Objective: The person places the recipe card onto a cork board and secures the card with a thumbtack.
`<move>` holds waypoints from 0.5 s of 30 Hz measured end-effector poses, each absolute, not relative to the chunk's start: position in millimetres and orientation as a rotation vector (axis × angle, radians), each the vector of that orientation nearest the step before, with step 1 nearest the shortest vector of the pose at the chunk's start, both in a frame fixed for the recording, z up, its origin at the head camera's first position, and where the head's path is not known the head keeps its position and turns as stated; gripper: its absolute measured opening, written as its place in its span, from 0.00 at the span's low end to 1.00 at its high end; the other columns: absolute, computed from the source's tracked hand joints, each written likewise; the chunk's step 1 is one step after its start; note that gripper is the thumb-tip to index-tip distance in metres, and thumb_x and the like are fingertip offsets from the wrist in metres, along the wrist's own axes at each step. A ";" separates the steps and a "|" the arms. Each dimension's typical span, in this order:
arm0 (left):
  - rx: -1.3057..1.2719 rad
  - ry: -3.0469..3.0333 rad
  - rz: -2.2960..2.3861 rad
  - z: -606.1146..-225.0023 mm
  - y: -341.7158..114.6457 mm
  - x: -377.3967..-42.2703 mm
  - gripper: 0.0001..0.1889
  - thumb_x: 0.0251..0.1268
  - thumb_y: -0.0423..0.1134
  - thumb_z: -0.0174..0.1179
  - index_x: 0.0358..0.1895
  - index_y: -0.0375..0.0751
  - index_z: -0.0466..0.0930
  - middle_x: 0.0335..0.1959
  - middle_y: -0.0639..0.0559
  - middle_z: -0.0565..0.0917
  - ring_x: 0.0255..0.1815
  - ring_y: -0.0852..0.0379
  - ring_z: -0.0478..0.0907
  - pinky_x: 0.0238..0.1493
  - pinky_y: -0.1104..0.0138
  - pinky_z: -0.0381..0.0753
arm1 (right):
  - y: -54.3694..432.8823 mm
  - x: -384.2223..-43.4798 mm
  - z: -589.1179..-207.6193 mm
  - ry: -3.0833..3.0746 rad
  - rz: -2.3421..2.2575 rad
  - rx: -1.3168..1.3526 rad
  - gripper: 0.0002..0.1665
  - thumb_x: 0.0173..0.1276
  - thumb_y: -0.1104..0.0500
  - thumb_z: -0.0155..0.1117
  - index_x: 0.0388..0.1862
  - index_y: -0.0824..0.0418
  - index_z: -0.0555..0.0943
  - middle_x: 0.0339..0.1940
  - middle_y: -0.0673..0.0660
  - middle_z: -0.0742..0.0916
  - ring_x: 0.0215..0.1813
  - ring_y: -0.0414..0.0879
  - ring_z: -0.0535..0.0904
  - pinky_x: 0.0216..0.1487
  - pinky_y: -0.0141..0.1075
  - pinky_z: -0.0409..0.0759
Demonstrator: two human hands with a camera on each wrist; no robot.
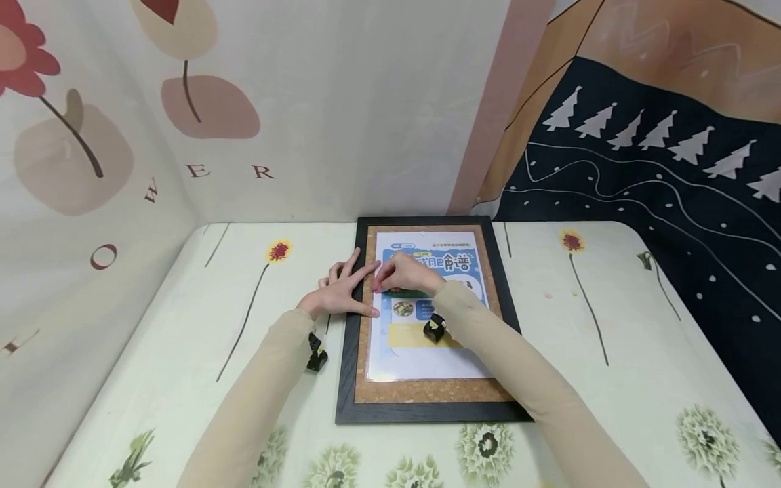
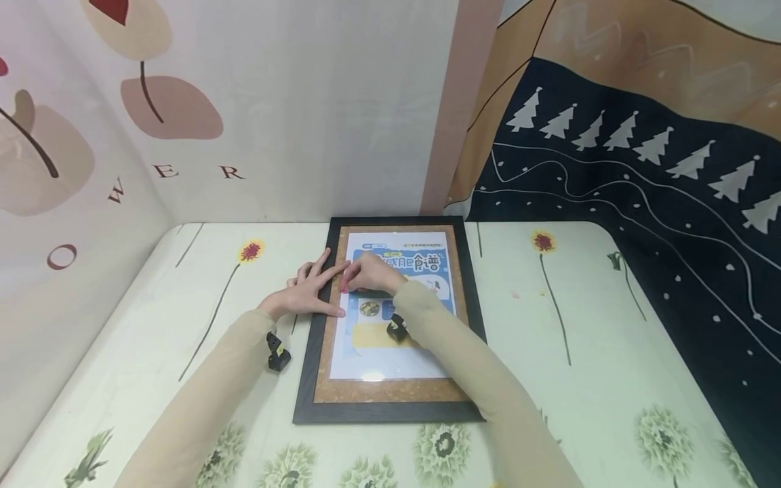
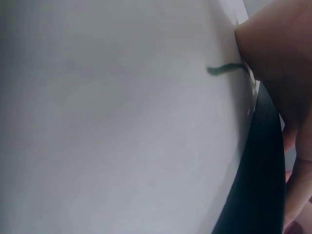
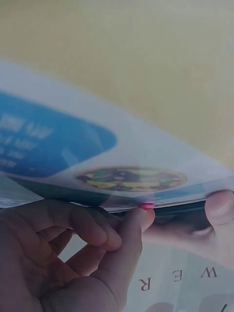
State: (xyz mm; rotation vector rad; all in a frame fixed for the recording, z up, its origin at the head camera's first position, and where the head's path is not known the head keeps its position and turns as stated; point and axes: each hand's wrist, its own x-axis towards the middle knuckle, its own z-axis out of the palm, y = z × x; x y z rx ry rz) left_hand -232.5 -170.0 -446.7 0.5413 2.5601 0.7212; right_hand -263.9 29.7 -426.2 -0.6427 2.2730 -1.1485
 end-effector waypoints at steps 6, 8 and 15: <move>0.529 2.551 0.728 -445.5 -169.0 -231.8 0.55 0.51 0.63 0.68 0.79 0.59 0.43 0.77 0.50 0.22 0.73 0.37 0.30 0.56 0.42 0.48 | 37.2 -260.1 -426.8 2.224 -1.256 -0.603 0.09 0.66 0.66 0.65 0.42 0.67 0.87 0.37 0.54 0.88 0.29 0.42 0.75 0.33 0.31 0.71; 0.523 2.548 0.732 -444.8 -168.7 -231.1 0.55 0.51 0.62 0.68 0.79 0.59 0.44 0.77 0.50 0.22 0.73 0.37 0.30 0.56 0.43 0.48 | 40.3 -259.3 -426.7 2.204 -1.288 -0.586 0.09 0.66 0.65 0.65 0.42 0.66 0.87 0.37 0.55 0.88 0.29 0.42 0.74 0.33 0.31 0.70; 0.519 2.552 0.732 -443.0 -169.1 -230.7 0.56 0.50 0.63 0.69 0.79 0.59 0.43 0.77 0.49 0.22 0.73 0.37 0.30 0.55 0.43 0.49 | 52.4 -256.0 -422.4 2.137 -1.324 -0.573 0.10 0.66 0.64 0.65 0.43 0.65 0.88 0.40 0.55 0.86 0.33 0.44 0.76 0.37 0.33 0.74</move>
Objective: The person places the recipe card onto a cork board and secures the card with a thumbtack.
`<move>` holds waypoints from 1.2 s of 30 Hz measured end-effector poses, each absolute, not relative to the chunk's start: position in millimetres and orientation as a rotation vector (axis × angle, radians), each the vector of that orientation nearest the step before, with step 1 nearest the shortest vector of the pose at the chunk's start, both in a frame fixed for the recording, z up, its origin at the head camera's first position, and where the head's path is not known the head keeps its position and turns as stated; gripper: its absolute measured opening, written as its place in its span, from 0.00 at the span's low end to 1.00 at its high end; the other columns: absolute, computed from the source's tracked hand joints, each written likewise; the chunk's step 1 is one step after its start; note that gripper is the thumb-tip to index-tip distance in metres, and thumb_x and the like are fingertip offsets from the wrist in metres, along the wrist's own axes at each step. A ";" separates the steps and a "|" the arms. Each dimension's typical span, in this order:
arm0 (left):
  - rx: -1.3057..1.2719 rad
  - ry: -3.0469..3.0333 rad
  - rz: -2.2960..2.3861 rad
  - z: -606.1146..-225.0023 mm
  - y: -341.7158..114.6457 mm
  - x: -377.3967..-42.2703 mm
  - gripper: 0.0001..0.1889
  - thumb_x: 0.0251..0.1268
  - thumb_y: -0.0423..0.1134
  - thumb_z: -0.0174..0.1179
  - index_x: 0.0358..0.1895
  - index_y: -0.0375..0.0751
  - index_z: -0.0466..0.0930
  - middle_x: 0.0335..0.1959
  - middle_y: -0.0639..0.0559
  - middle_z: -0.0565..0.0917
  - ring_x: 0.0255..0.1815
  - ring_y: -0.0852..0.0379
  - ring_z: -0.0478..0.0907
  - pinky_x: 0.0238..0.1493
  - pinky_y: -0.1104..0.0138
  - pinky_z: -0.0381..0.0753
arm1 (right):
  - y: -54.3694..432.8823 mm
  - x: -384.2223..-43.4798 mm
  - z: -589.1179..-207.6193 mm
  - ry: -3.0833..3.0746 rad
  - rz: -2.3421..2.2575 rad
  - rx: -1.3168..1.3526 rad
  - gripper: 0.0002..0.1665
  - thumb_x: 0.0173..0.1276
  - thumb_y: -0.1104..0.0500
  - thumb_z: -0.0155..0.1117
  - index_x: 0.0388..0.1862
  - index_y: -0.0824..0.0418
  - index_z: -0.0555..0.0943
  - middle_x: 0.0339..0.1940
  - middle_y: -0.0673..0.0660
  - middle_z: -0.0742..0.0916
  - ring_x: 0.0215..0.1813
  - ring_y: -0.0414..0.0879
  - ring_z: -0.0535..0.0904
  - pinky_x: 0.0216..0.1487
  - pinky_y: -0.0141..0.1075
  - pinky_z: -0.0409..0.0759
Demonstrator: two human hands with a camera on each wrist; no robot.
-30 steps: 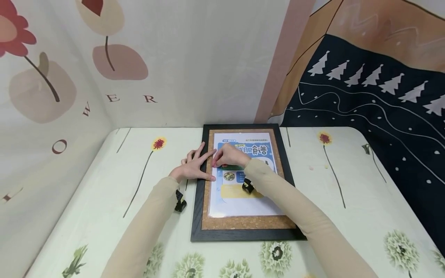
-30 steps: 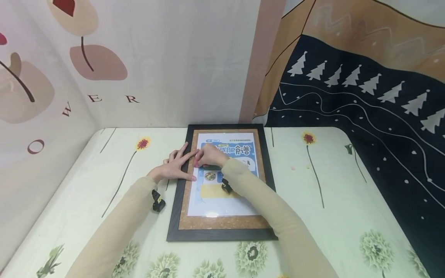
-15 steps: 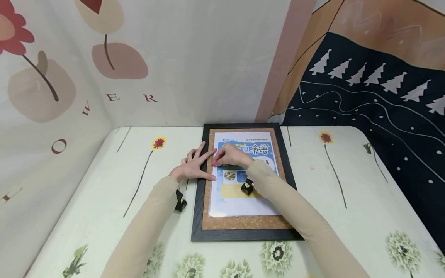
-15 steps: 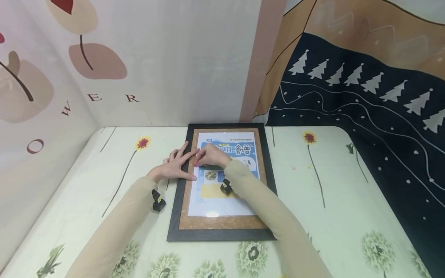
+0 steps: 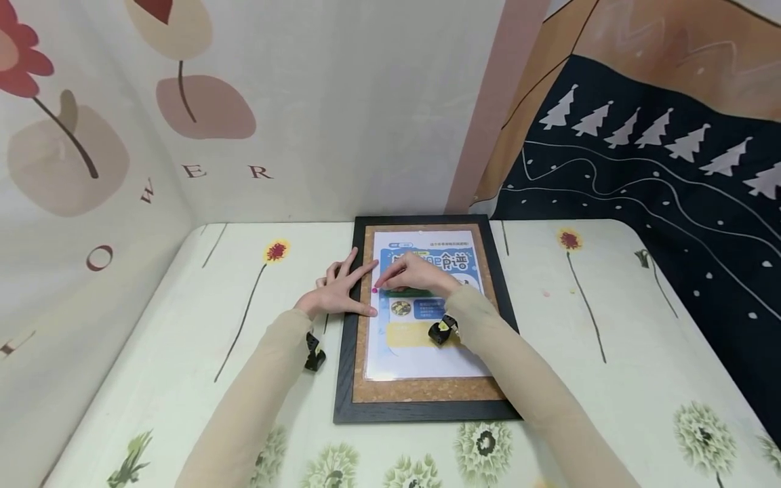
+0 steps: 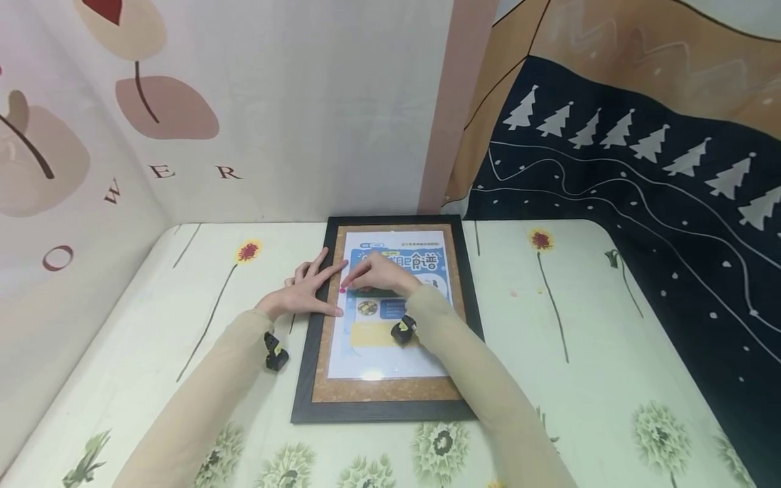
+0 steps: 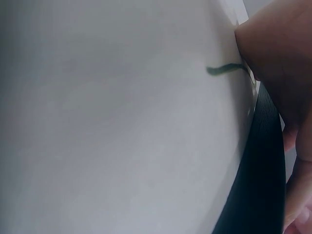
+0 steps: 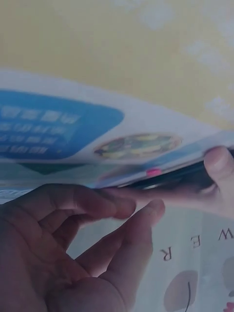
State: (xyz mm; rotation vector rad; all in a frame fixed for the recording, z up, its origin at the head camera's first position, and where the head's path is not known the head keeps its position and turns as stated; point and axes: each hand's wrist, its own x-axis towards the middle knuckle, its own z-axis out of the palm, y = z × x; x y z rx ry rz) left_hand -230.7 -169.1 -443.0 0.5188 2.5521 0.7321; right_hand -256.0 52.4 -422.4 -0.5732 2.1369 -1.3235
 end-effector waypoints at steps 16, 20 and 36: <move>0.509 2.551 0.738 -445.0 -169.0 -231.7 0.57 0.49 0.64 0.69 0.79 0.60 0.43 0.77 0.49 0.22 0.73 0.37 0.29 0.57 0.42 0.46 | 87.0 -251.0 -417.7 2.168 -1.346 -0.537 0.11 0.65 0.63 0.66 0.45 0.64 0.87 0.45 0.54 0.87 0.43 0.47 0.82 0.45 0.37 0.78; 0.519 2.563 0.742 -446.3 -169.4 -232.1 0.56 0.49 0.64 0.69 0.79 0.59 0.44 0.77 0.48 0.22 0.72 0.36 0.30 0.56 0.41 0.47 | 97.1 -247.0 -418.6 2.178 -1.350 -0.533 0.12 0.66 0.63 0.66 0.47 0.65 0.86 0.46 0.56 0.87 0.45 0.48 0.81 0.47 0.38 0.77; 0.518 2.576 0.732 -445.9 -168.7 -230.9 0.56 0.49 0.62 0.70 0.79 0.60 0.44 0.77 0.49 0.23 0.73 0.37 0.31 0.54 0.44 0.49 | 135.6 -241.9 -419.1 2.230 -1.349 -0.423 0.14 0.65 0.59 0.67 0.49 0.62 0.86 0.49 0.55 0.84 0.47 0.51 0.77 0.49 0.41 0.71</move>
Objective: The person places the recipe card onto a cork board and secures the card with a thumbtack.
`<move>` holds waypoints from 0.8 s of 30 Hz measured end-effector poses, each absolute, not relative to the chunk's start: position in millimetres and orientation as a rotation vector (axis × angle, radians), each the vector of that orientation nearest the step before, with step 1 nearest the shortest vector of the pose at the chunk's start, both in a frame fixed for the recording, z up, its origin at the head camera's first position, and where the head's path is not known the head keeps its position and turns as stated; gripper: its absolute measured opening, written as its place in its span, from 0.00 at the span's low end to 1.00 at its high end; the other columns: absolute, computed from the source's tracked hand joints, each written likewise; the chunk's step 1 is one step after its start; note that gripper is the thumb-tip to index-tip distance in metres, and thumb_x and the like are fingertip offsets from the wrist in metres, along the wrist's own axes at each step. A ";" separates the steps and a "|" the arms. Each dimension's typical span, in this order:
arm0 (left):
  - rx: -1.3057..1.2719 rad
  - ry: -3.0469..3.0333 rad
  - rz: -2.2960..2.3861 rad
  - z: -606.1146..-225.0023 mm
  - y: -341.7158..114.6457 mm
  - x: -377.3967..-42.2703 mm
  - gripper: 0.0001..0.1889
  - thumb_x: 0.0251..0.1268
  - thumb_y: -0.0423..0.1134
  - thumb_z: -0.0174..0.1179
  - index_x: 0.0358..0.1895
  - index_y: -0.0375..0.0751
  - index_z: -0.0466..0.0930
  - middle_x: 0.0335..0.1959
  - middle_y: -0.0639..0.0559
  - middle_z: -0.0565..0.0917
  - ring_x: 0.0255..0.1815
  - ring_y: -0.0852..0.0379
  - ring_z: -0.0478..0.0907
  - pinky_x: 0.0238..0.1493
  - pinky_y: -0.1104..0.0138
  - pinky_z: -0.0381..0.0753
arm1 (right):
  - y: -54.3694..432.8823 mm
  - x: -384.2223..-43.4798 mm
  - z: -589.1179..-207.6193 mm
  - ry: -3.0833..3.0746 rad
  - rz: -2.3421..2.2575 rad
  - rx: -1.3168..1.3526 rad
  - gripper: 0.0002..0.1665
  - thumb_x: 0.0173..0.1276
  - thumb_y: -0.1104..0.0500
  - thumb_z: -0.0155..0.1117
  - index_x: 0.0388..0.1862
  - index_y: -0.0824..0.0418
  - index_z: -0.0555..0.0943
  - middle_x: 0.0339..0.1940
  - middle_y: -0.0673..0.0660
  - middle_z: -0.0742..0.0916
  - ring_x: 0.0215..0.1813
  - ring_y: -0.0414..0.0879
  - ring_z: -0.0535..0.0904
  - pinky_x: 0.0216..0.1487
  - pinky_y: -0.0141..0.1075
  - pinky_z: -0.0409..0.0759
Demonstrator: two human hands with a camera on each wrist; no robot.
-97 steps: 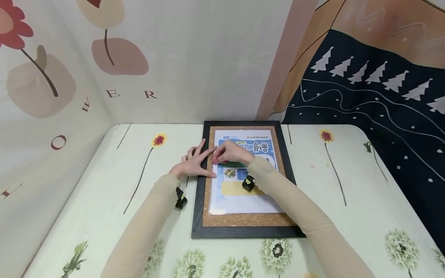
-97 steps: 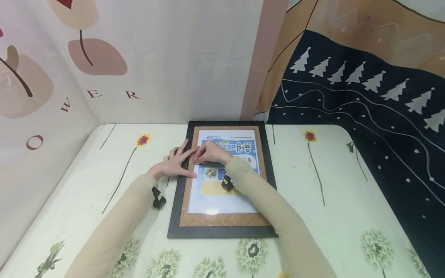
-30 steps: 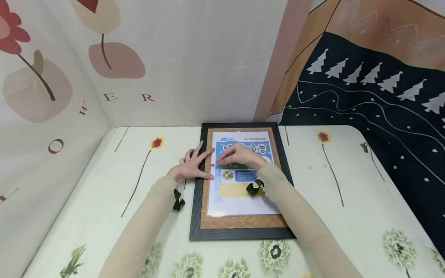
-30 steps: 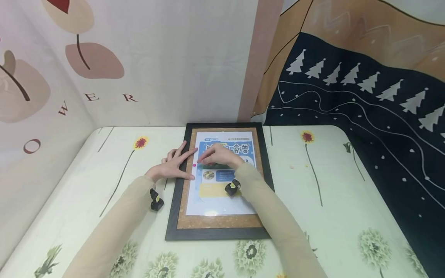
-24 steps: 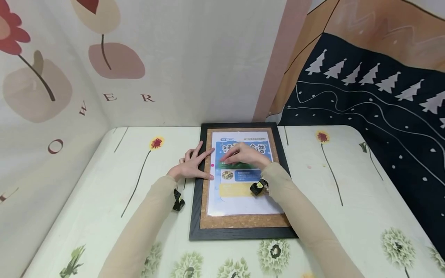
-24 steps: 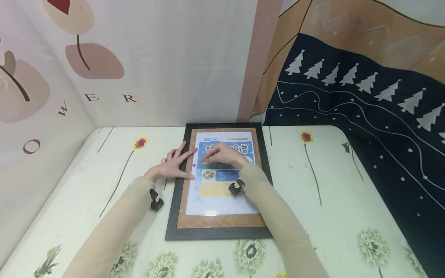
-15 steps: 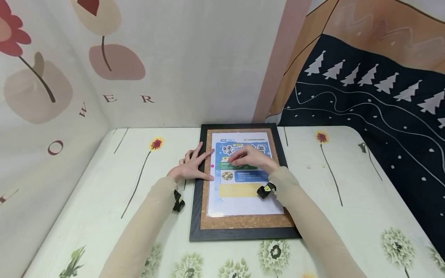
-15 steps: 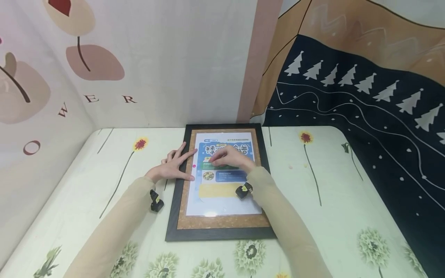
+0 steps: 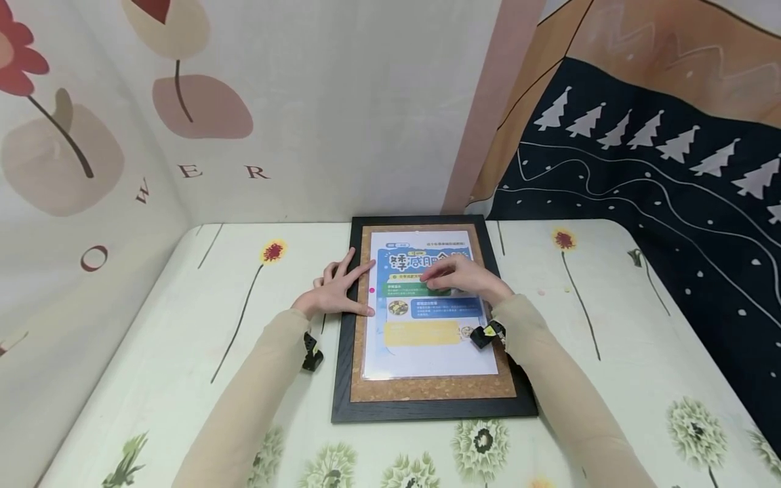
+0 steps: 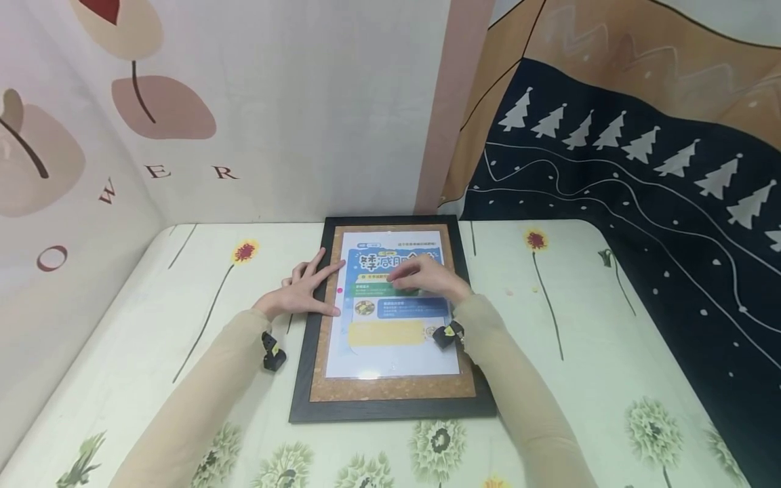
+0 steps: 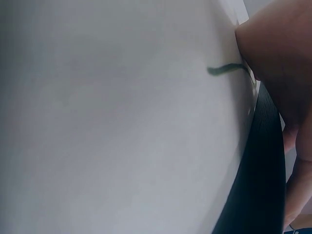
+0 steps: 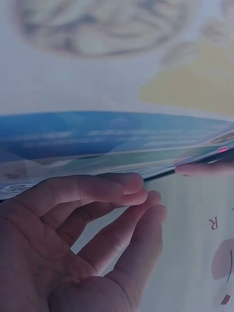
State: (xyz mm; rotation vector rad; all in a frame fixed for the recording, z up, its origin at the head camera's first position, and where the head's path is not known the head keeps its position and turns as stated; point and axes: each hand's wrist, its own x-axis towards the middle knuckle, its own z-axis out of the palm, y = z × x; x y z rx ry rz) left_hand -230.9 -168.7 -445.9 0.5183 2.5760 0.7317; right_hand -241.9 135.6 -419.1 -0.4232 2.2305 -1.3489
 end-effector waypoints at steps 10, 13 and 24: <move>0.527 2.575 0.742 -445.0 -168.0 -231.2 0.56 0.49 0.61 0.70 0.79 0.58 0.44 0.77 0.48 0.23 0.73 0.37 0.31 0.54 0.44 0.49 | 155.5 -242.5 -418.3 2.267 -1.320 -0.426 0.15 0.66 0.58 0.66 0.50 0.63 0.85 0.48 0.57 0.83 0.41 0.52 0.76 0.43 0.40 0.71; 0.534 2.575 0.740 -445.6 -167.5 -230.8 0.56 0.49 0.62 0.70 0.79 0.58 0.44 0.77 0.48 0.24 0.72 0.36 0.31 0.54 0.43 0.49 | 162.2 -240.6 -416.6 2.291 -1.307 -0.430 0.16 0.67 0.58 0.66 0.50 0.63 0.85 0.49 0.57 0.83 0.42 0.52 0.76 0.45 0.41 0.71; 0.543 2.581 0.741 -445.2 -168.6 -230.1 0.56 0.49 0.62 0.69 0.79 0.57 0.44 0.77 0.47 0.24 0.72 0.35 0.32 0.56 0.41 0.48 | 182.7 -232.3 -406.0 2.340 -1.244 -0.425 0.17 0.67 0.56 0.66 0.51 0.63 0.84 0.52 0.60 0.84 0.53 0.55 0.74 0.58 0.51 0.68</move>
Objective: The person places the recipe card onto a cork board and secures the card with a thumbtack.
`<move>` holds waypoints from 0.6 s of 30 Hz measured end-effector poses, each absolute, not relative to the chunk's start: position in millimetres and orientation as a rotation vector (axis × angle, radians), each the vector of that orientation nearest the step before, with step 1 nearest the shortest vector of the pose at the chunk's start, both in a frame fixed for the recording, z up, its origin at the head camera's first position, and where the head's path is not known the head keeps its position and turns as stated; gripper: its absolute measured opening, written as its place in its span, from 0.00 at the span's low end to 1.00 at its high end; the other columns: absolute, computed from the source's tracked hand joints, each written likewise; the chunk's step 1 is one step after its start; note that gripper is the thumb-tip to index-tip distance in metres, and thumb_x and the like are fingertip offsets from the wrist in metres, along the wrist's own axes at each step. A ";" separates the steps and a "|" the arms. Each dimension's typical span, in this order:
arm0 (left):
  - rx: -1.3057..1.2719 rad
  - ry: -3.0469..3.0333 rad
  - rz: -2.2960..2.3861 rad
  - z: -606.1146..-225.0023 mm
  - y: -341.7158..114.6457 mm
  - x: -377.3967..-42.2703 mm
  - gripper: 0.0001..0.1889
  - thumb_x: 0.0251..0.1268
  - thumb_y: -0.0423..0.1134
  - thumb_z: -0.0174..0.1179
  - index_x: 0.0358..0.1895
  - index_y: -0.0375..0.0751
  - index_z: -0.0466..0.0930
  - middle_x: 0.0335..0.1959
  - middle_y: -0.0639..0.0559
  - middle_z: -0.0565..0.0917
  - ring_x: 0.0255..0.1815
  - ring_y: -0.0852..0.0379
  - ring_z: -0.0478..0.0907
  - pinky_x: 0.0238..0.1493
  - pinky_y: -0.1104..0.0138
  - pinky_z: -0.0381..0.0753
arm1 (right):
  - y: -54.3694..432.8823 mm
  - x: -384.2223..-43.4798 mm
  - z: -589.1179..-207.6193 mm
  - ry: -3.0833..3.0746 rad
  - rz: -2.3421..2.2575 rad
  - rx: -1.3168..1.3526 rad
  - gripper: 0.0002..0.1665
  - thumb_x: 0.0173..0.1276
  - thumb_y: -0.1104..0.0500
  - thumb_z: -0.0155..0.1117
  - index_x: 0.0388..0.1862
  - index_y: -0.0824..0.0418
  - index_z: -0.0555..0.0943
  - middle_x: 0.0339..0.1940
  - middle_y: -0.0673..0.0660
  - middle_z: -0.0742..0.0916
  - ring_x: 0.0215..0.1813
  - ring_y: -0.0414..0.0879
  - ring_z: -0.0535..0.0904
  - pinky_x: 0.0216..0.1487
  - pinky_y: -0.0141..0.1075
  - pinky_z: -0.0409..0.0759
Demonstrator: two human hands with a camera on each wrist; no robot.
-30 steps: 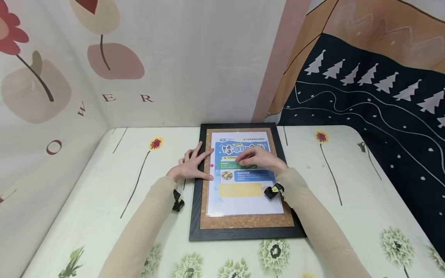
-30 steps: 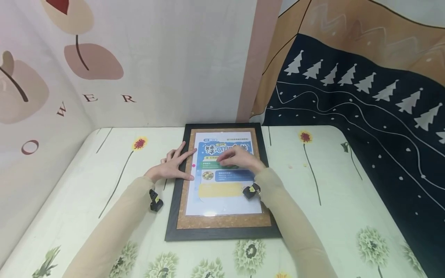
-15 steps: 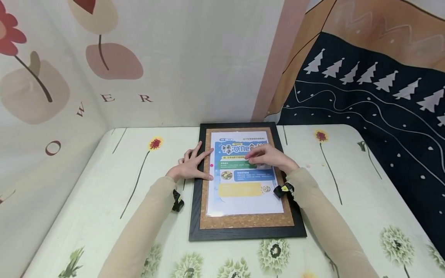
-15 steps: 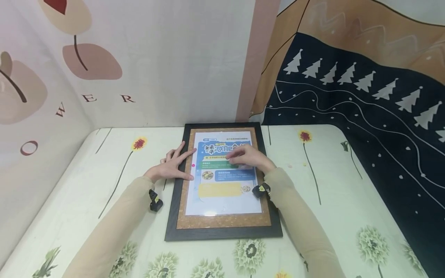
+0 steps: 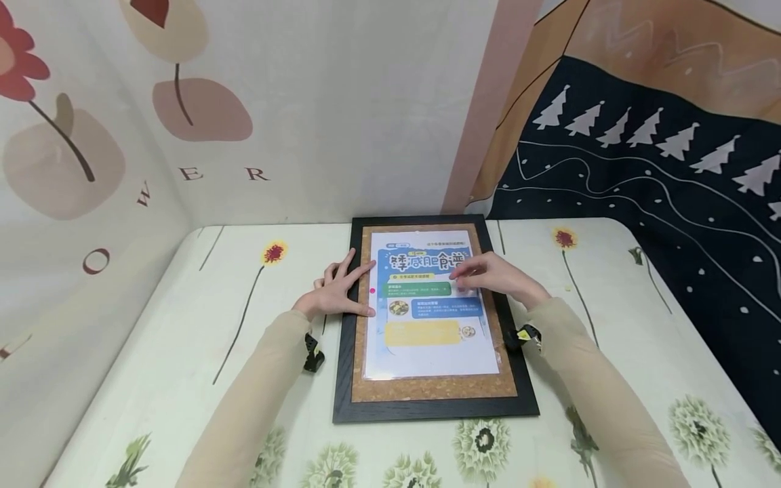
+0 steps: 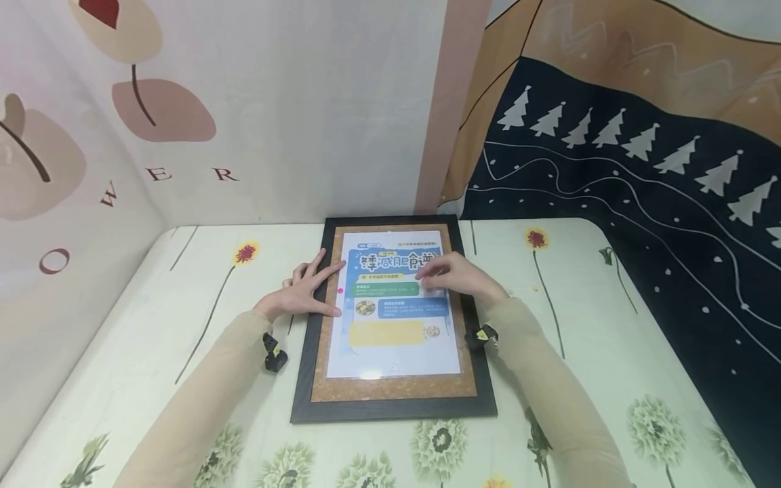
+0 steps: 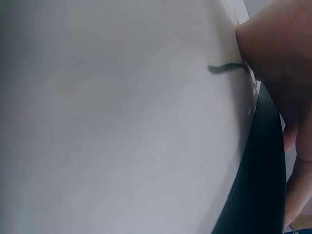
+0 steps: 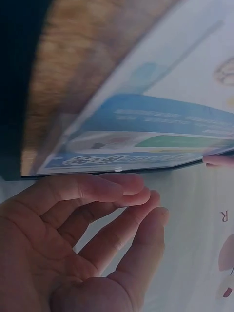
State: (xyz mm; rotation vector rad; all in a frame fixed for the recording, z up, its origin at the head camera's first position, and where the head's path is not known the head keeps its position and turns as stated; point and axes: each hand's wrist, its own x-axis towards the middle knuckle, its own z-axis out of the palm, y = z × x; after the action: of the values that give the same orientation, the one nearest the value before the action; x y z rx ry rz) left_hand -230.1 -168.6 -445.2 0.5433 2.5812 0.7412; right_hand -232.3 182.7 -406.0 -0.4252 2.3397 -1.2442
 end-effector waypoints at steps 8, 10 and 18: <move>0.548 2.586 0.751 -444.1 -168.6 -228.5 0.56 0.49 0.61 0.70 0.78 0.55 0.46 0.77 0.46 0.25 0.72 0.35 0.33 0.55 0.41 0.50 | 204.2 -225.2 -405.4 2.360 -1.215 -0.391 0.17 0.69 0.58 0.64 0.52 0.66 0.83 0.54 0.63 0.83 0.49 0.54 0.77 0.53 0.46 0.74; 0.549 2.590 0.751 -444.8 -168.7 -228.7 0.56 0.49 0.61 0.70 0.78 0.55 0.46 0.77 0.45 0.25 0.72 0.35 0.34 0.54 0.41 0.50 | 210.0 -223.7 -405.6 2.371 -1.211 -0.387 0.17 0.69 0.58 0.63 0.53 0.67 0.83 0.55 0.63 0.83 0.49 0.53 0.77 0.54 0.46 0.73; 0.535 2.583 0.744 -443.5 -167.7 -229.2 0.56 0.49 0.61 0.70 0.79 0.57 0.45 0.77 0.47 0.24 0.72 0.36 0.33 0.56 0.41 0.49 | 232.4 -219.3 -406.0 2.421 -1.166 -0.346 0.19 0.70 0.56 0.63 0.54 0.67 0.81 0.53 0.63 0.83 0.49 0.53 0.76 0.52 0.45 0.73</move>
State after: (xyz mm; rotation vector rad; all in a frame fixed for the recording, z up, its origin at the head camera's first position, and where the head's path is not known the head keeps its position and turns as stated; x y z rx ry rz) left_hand -229.2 -167.7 -443.5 0.5354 2.5835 0.7439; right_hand -219.3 232.4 -406.0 -0.3455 2.4208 -1.1658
